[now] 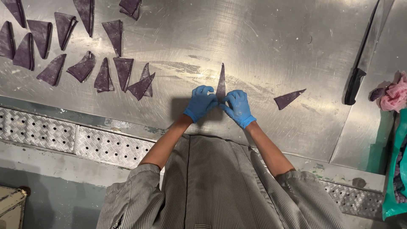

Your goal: Rolling purple triangular pieces of dough into small croissant-like shapes.

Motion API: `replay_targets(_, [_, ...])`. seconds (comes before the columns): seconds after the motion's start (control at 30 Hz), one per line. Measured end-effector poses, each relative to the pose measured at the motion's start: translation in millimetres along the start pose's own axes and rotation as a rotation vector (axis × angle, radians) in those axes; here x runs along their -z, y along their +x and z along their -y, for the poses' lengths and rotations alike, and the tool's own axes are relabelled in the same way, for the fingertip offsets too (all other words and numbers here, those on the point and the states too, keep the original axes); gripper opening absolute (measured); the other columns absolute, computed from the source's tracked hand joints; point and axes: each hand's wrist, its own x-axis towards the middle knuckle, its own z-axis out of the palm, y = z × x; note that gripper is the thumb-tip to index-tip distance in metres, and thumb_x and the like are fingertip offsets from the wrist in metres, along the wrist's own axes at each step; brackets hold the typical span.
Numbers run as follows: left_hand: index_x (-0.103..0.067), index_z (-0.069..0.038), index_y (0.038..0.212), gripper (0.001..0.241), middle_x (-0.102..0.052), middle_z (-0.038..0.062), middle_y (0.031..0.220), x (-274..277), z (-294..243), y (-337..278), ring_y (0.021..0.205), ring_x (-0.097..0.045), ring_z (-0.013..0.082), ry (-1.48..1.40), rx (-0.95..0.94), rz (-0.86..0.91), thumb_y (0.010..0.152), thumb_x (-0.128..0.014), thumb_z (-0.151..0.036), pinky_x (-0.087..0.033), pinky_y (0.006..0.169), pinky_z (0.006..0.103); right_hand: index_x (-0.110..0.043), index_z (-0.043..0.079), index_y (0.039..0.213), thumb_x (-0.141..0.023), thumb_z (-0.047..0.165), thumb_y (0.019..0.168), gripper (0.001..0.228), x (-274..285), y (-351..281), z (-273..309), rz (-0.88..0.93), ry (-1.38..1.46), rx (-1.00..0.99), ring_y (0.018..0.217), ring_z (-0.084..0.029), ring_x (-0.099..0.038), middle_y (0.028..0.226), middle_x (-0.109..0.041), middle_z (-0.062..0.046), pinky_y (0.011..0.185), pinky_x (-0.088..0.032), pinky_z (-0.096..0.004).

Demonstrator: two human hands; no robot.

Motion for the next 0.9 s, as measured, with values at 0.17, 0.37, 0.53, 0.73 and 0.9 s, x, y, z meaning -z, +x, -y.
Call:
replay_targets(0.17, [-0.07,-0.022,0.095,0.015,-0.057,0.005,0.127,-11.1,4.0,3.4,0.129,-0.048,0.0322,0.028,0.022,-0.036,0.087,-0.073,-0.034,-0.035,0.106,0.0518,-0.069,0.011,0.104,-0.078,0.024,0.086,0.024,-3.9,-2.3,-4.6,-0.014,-0.071,0.196,0.104,-0.029,-0.058,0.104,-0.062,-0.007,0.095,-0.045,-0.044])
replay_targets(0.37, [-0.071,-0.02,0.101,0.017,-0.055,0.005,0.129,-7.0,4.8,3.0,0.129,-0.048,0.0316,0.017,0.001,-0.086,0.09,-0.074,-0.034,-0.036,0.107,0.0507,-0.07,0.01,0.108,-0.077,0.02,0.088,0.024,-6.9,-2.3,-9.7,-0.044,-0.126,0.239,0.1,-0.028,-0.06,0.103,-0.063,-0.006,0.091,-0.048,-0.042])
replay_targets(0.53, [-0.072,-0.016,0.111,0.029,-0.056,0.007,0.126,-13.5,16.6,-8.4,0.125,-0.049,0.0311,-0.036,-0.159,-0.119,0.09,-0.074,-0.035,-0.041,0.107,0.0482,-0.071,0.01,0.112,-0.077,0.02,0.087,0.027,-5.1,-0.6,-8.6,-0.061,-0.156,0.223,0.1,-0.027,-0.06,0.102,-0.063,-0.005,0.091,-0.048,-0.042])
replay_targets(0.73, [-0.073,-0.018,0.112,0.021,-0.063,0.002,0.116,-9.3,13.8,-4.5,0.115,-0.057,0.0258,0.066,-0.192,-0.144,0.093,-0.074,-0.027,-0.047,0.103,0.0438,-0.068,0.009,0.114,-0.077,0.023,0.088,0.031,-4.3,5.4,-5.9,-0.048,-0.113,0.223,0.1,-0.029,-0.06,0.104,-0.063,-0.008,0.091,-0.048,-0.042])
replay_targets(0.9, [-0.071,-0.013,0.122,0.032,-0.06,0.007,0.121,-8.5,12.6,4.2,0.118,-0.056,0.0281,0.036,-0.179,-0.112,0.095,-0.072,-0.029,-0.046,0.105,0.0454,-0.069,0.011,0.115,-0.075,0.02,0.091,0.026,-5.5,9.7,-11.5,-0.034,-0.132,0.134,0.098,-0.028,-0.06,0.103,-0.064,-0.005,0.092,-0.048,-0.042])
